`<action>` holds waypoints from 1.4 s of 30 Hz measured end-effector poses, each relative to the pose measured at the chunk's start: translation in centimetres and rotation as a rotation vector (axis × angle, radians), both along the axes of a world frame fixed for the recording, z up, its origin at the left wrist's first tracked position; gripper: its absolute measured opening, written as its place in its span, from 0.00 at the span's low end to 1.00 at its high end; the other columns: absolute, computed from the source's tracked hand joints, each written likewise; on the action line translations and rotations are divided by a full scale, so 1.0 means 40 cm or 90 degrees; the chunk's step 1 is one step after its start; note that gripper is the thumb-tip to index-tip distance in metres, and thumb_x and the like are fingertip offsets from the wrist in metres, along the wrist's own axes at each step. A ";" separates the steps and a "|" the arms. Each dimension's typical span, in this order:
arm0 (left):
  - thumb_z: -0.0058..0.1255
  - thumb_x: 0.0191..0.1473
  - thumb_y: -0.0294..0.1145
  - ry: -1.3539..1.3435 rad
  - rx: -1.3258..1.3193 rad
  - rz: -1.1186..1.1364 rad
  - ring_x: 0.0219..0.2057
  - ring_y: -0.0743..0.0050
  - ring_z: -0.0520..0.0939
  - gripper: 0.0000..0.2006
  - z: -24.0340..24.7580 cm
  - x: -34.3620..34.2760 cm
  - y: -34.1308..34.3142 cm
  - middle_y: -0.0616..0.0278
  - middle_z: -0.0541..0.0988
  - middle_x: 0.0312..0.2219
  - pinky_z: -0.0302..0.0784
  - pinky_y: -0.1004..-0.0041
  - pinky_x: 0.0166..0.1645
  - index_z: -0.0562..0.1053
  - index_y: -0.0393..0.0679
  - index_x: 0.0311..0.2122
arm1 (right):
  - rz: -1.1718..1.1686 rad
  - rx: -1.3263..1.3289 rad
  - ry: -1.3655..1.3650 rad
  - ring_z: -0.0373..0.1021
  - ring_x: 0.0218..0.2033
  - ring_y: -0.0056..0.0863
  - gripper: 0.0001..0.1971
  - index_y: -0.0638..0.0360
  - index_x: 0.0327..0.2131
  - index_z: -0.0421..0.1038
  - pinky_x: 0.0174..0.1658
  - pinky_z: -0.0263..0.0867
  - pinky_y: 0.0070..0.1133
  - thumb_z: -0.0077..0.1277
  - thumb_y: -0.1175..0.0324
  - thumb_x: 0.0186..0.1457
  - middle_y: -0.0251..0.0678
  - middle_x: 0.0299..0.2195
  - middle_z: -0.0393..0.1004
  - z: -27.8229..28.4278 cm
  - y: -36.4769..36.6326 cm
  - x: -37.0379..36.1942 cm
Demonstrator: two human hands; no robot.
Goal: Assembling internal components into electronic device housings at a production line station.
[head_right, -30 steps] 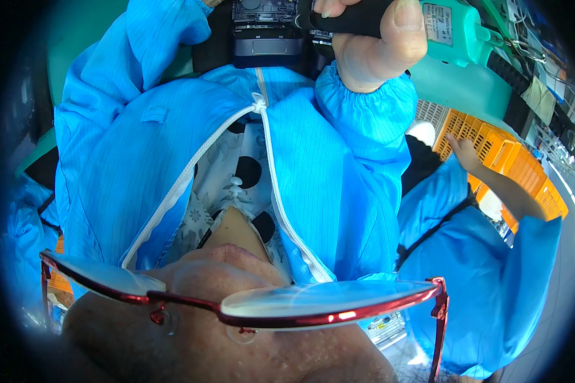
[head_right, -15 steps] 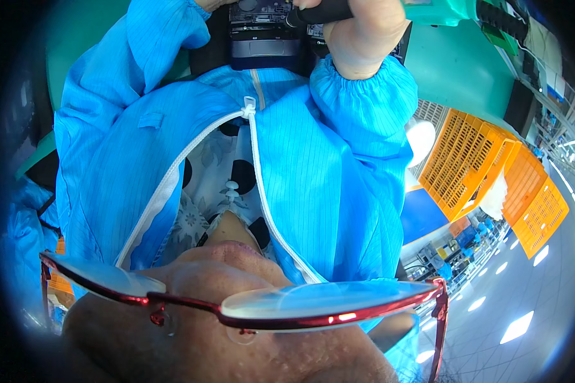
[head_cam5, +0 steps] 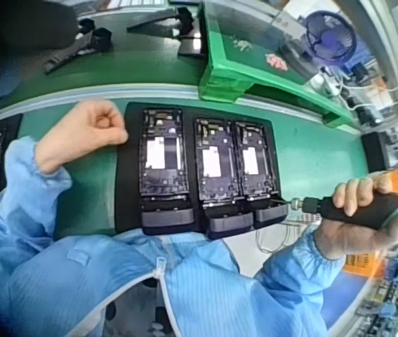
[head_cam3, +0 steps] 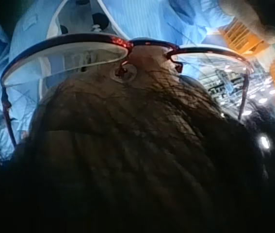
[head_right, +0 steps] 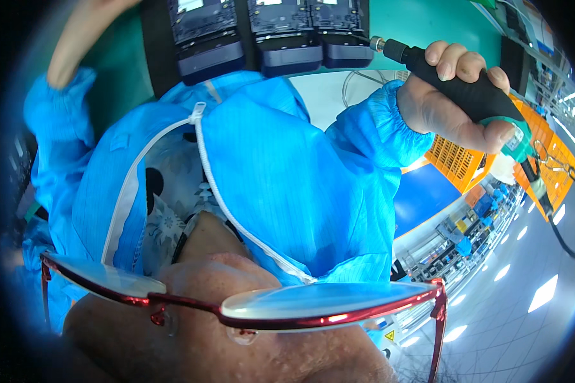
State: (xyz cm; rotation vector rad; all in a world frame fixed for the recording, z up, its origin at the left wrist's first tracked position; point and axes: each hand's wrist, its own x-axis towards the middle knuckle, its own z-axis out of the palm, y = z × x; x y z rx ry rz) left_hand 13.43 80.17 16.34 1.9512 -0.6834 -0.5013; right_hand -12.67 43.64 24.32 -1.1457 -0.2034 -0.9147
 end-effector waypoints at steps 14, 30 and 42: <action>0.67 0.32 0.66 -0.482 0.258 -0.168 0.32 0.46 0.85 0.57 -0.065 -0.102 -0.034 0.43 0.80 0.29 0.79 0.59 0.35 0.65 0.36 0.64 | -0.151 0.023 -0.029 0.69 0.17 0.32 0.31 0.52 0.37 0.78 0.22 0.67 0.31 0.52 0.32 0.51 0.38 0.20 0.72 0.004 -0.029 -0.030; 0.61 0.41 0.67 -0.423 0.229 -0.272 0.36 0.46 0.86 0.50 -0.121 -0.058 -0.475 0.42 0.84 0.33 0.83 0.57 0.40 0.68 0.36 0.62 | -0.293 0.040 0.118 0.68 0.20 0.33 0.22 0.56 0.41 0.73 0.27 0.69 0.34 0.51 0.47 0.56 0.40 0.24 0.72 -0.051 0.011 -0.079; 0.59 0.47 0.59 -0.565 0.145 -0.433 0.32 0.51 0.86 0.39 -0.152 -0.101 -0.537 0.48 0.84 0.29 0.82 0.61 0.33 0.73 0.33 0.55 | -0.312 0.028 0.110 0.68 0.19 0.32 0.25 0.57 0.40 0.74 0.26 0.68 0.34 0.51 0.43 0.55 0.39 0.22 0.73 -0.051 -0.019 -0.103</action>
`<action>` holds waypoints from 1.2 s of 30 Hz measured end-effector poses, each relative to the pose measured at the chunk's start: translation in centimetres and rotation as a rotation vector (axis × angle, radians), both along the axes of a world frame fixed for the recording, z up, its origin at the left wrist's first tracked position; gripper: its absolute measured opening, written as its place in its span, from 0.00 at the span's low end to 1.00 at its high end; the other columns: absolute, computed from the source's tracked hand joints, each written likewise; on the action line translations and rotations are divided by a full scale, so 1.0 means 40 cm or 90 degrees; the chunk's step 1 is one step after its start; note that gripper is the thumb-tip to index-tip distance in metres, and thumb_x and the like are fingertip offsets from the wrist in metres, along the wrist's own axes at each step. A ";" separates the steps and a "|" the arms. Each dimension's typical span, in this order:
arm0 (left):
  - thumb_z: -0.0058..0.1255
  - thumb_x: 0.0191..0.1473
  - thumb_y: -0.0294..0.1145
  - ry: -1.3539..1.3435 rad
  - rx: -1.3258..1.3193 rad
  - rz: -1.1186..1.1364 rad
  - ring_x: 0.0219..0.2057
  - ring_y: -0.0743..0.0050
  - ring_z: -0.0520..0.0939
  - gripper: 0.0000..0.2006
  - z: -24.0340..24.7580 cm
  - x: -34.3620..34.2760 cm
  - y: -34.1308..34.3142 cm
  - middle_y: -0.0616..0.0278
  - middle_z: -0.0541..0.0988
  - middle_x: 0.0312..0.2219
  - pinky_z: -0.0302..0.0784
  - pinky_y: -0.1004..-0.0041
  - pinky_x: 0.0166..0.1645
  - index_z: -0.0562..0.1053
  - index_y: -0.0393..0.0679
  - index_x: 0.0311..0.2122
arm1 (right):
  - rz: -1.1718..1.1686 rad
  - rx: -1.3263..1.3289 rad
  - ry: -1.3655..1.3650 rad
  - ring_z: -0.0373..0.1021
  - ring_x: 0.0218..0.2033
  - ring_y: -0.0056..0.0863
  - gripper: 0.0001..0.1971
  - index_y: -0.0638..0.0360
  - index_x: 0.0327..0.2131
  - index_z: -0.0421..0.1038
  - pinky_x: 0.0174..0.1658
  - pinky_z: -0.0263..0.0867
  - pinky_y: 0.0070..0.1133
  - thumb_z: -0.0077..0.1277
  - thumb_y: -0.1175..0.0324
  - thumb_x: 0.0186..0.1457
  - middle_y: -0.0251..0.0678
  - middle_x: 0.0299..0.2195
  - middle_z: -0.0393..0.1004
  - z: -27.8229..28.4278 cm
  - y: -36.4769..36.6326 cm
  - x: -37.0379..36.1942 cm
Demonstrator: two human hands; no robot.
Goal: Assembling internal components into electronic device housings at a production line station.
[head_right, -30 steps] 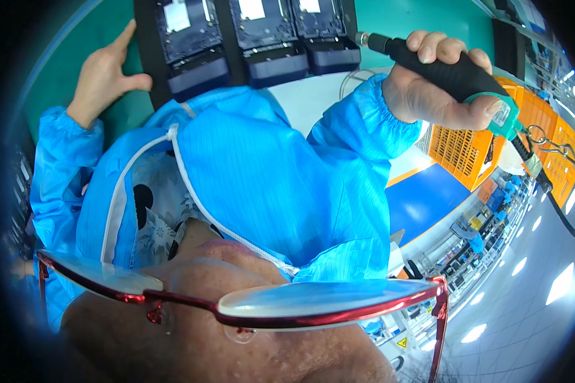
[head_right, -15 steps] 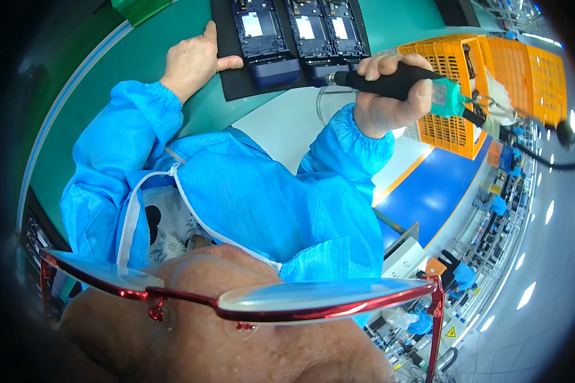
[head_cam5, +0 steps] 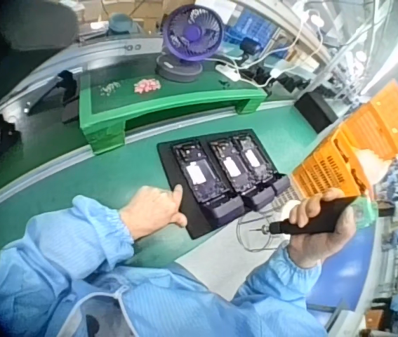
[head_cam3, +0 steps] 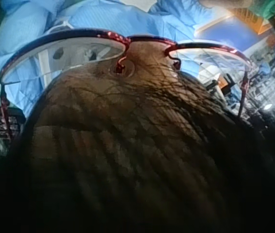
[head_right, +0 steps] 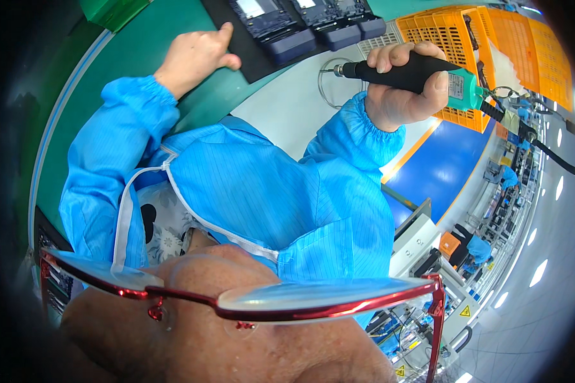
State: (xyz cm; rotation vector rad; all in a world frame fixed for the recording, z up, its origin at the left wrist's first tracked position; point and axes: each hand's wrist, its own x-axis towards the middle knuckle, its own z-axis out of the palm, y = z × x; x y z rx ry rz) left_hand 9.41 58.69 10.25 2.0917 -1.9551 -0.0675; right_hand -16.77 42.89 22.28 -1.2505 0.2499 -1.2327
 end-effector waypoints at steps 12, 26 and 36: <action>0.58 0.56 0.48 0.159 -0.086 -0.096 0.31 0.45 0.85 0.17 -0.093 -0.044 -0.284 0.48 0.82 0.26 0.78 0.51 0.34 0.75 0.44 0.41 | 0.073 0.041 -0.010 0.68 0.22 0.31 0.26 0.57 0.44 0.71 0.28 0.67 0.32 0.50 0.43 0.56 0.38 0.25 0.72 -0.002 0.024 0.039; 0.54 0.58 0.47 0.171 -0.037 0.369 0.37 0.45 0.85 0.15 -0.031 0.050 0.296 0.48 0.84 0.32 0.81 0.49 0.40 0.80 0.45 0.36 | 0.516 0.119 0.004 0.64 0.31 0.30 0.14 0.52 0.43 0.72 0.40 0.64 0.33 0.57 0.55 0.61 0.35 0.30 0.67 -0.024 0.209 0.417; 0.56 0.53 0.47 -0.050 -0.114 1.113 0.36 0.42 0.85 0.18 0.291 0.199 1.311 0.42 0.83 0.30 0.81 0.52 0.44 0.83 0.39 0.35 | 0.749 0.097 0.185 0.75 0.38 0.31 0.16 0.60 0.49 0.65 0.53 0.70 0.35 0.58 0.68 0.63 0.40 0.35 0.76 -0.115 0.747 0.673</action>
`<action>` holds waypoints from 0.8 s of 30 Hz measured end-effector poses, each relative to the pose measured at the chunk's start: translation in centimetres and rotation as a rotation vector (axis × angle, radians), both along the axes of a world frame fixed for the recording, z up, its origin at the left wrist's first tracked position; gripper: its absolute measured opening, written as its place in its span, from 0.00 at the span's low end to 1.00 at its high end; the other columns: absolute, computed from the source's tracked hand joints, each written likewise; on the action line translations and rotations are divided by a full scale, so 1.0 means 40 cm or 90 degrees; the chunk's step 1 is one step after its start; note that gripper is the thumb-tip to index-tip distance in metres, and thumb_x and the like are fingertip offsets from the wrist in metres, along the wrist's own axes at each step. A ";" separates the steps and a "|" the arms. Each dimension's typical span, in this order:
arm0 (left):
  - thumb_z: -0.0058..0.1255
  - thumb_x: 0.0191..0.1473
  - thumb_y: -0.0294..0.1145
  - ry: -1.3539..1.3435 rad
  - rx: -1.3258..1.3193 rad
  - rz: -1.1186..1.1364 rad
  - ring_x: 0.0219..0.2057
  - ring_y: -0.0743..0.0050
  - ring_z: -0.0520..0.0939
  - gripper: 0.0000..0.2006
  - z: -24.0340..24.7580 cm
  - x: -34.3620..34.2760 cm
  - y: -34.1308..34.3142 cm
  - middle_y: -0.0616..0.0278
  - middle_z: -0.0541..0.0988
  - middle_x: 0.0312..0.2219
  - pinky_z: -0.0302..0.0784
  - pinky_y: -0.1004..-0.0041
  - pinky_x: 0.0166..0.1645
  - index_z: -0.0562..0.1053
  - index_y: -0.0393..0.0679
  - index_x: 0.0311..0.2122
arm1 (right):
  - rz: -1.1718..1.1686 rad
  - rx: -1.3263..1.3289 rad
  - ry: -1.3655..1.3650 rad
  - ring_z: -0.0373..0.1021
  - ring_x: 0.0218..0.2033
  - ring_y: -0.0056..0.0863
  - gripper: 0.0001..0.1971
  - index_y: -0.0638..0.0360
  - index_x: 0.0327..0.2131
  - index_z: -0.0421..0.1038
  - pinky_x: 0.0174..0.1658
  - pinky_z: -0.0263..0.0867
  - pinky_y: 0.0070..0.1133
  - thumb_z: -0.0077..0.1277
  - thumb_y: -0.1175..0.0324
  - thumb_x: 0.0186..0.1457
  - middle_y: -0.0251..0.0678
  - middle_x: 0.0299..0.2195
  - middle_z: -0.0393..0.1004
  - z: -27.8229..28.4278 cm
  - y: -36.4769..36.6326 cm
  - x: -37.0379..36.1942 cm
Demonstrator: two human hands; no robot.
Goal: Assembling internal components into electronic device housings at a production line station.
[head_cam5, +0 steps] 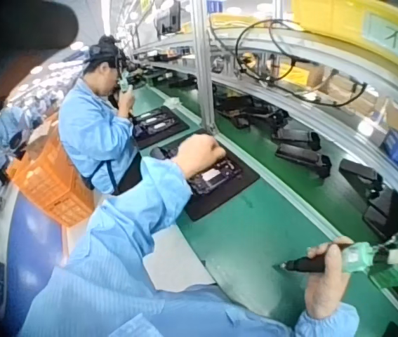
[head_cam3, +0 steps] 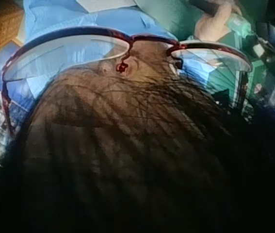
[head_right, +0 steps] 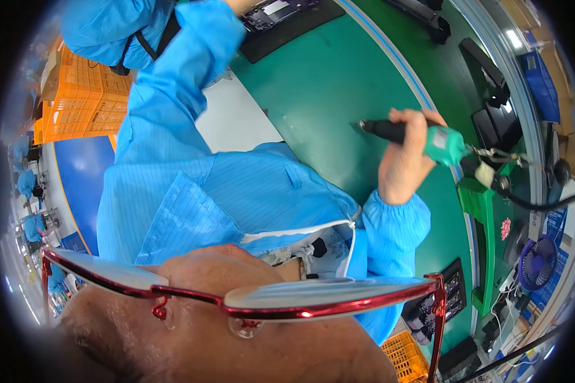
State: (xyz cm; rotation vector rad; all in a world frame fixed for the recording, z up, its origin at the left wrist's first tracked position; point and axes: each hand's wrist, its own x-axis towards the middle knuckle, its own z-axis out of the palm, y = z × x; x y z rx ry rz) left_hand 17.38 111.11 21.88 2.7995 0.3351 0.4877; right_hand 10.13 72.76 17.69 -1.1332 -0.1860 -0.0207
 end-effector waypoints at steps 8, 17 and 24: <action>0.62 0.54 0.55 0.055 0.087 0.230 0.51 0.48 0.82 0.31 -0.244 0.036 0.749 0.42 0.82 0.47 0.75 0.58 0.56 0.78 0.35 0.51 | 0.090 0.092 0.004 0.76 0.37 0.30 0.19 0.61 0.49 0.66 0.46 0.71 0.29 0.63 0.69 0.59 0.38 0.36 0.73 -0.012 0.275 0.050; 0.70 0.43 0.58 0.237 0.076 0.134 0.43 0.48 0.84 0.32 -0.223 0.133 0.780 0.45 0.84 0.37 0.78 0.58 0.48 0.82 0.36 0.40 | 0.000 0.073 -0.051 0.75 0.35 0.27 0.14 0.61 0.44 0.70 0.44 0.69 0.29 0.62 0.65 0.61 0.38 0.33 0.78 -0.059 0.388 0.167; 0.67 0.45 0.62 0.393 0.150 -0.102 0.40 0.39 0.85 0.35 -0.227 0.117 0.619 0.37 0.84 0.34 0.77 0.50 0.45 0.80 0.31 0.38 | -0.057 0.045 -0.036 0.68 0.26 0.19 0.07 0.59 0.39 0.70 0.32 0.63 0.19 0.56 0.68 0.64 0.29 0.26 0.73 -0.047 0.294 0.131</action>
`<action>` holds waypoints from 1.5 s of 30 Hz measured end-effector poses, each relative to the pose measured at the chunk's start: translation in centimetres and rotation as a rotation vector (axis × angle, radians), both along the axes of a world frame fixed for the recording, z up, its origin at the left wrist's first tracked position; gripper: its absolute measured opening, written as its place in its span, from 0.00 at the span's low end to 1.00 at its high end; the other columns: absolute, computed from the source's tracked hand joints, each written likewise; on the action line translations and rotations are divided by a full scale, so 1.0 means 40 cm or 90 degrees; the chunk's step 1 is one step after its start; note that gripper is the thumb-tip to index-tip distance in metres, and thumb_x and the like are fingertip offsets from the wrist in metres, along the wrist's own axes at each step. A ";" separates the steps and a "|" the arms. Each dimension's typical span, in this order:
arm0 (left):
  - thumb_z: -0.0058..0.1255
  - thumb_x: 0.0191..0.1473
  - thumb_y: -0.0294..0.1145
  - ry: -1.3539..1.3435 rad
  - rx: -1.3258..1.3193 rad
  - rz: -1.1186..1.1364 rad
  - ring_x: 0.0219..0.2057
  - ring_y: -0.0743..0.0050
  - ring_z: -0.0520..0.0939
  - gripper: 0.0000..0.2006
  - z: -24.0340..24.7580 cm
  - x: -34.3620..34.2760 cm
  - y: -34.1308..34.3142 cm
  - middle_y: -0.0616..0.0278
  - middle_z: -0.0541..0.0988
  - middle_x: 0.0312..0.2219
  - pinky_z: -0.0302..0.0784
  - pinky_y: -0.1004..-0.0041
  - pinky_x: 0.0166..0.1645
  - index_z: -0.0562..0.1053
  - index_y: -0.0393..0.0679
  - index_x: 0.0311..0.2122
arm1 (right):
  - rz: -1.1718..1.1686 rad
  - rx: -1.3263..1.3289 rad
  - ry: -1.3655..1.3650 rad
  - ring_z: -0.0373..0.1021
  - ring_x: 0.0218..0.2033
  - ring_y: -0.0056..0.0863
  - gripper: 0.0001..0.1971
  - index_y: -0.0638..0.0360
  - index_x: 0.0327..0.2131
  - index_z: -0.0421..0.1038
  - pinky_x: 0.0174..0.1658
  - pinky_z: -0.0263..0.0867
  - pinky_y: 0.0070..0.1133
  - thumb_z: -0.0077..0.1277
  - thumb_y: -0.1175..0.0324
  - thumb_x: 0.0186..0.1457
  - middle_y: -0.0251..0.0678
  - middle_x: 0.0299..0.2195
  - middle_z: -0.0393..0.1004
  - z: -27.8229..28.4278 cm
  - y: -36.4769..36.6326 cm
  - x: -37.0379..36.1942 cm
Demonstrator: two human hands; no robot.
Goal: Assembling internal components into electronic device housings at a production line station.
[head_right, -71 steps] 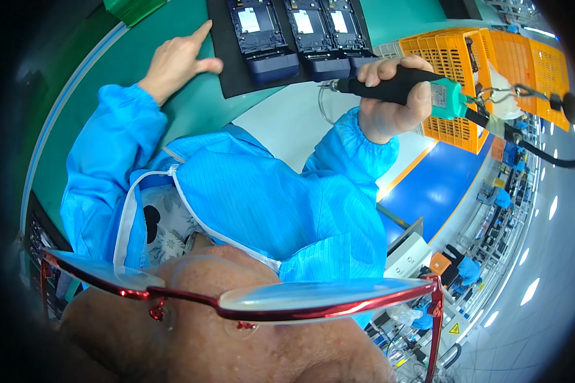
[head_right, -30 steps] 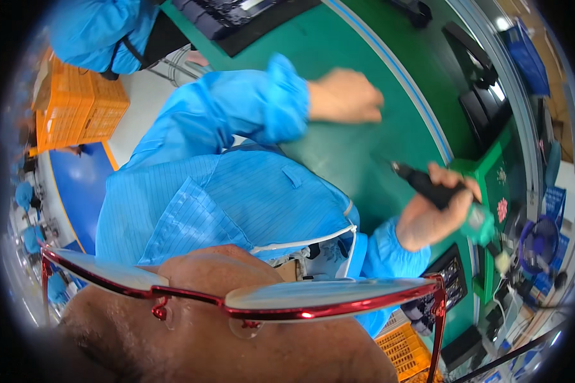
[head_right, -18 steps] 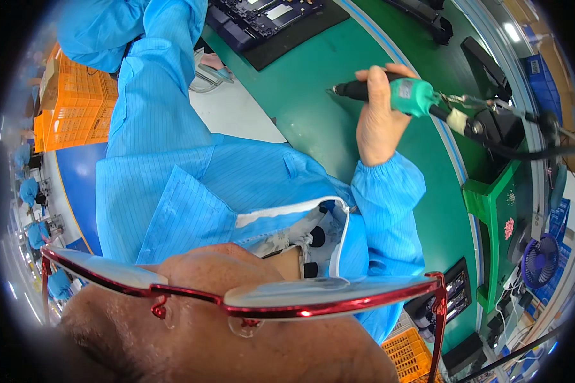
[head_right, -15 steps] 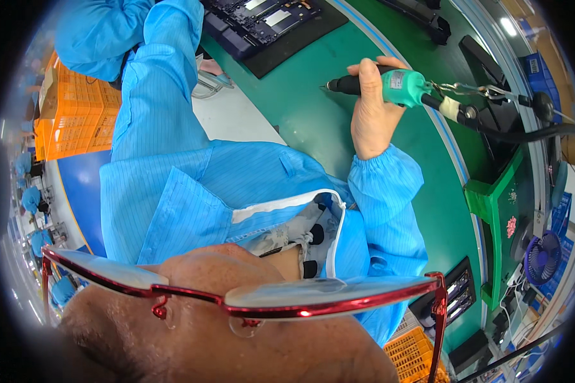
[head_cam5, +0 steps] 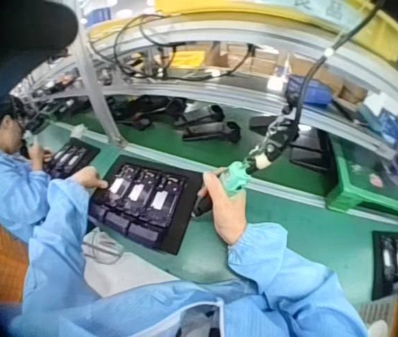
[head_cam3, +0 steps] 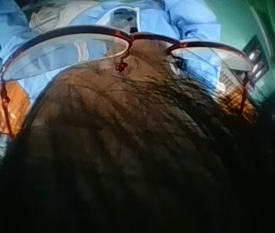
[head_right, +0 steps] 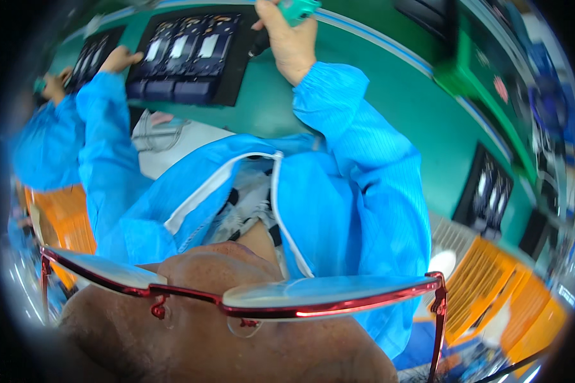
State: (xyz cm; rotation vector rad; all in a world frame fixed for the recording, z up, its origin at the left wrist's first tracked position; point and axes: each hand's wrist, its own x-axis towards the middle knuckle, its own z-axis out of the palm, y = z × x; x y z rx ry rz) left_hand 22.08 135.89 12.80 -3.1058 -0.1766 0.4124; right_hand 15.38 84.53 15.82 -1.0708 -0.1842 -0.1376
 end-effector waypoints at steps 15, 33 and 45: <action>0.63 0.47 0.66 -0.021 -0.316 -0.343 0.22 0.61 0.78 0.33 -0.042 -0.020 -0.953 0.54 0.77 0.18 0.71 0.60 0.30 0.76 0.38 0.22 | -0.370 -0.209 -0.005 0.71 0.22 0.25 0.09 0.61 0.38 0.72 0.28 0.69 0.23 0.62 0.69 0.59 0.35 0.24 0.74 0.044 -0.722 -0.280; 0.51 0.65 0.36 0.647 -1.173 -0.101 0.41 0.68 0.82 0.15 -0.034 -0.016 -1.409 0.60 0.83 0.40 0.79 0.67 0.47 0.76 0.41 0.52 | -0.597 -0.192 -0.090 0.70 0.24 0.31 0.09 0.60 0.38 0.70 0.32 0.71 0.33 0.57 0.66 0.60 0.38 0.25 0.73 0.124 -0.996 -0.376; 0.23 0.62 0.76 0.921 -1.282 0.024 0.58 0.45 0.76 0.53 0.017 -0.161 -1.695 0.34 0.73 0.55 0.72 0.57 0.63 0.62 0.22 0.62 | -0.355 0.001 -0.177 0.66 0.24 0.28 0.16 0.56 0.42 0.71 0.31 0.68 0.28 0.51 0.53 0.65 0.35 0.26 0.71 0.112 -0.873 -0.259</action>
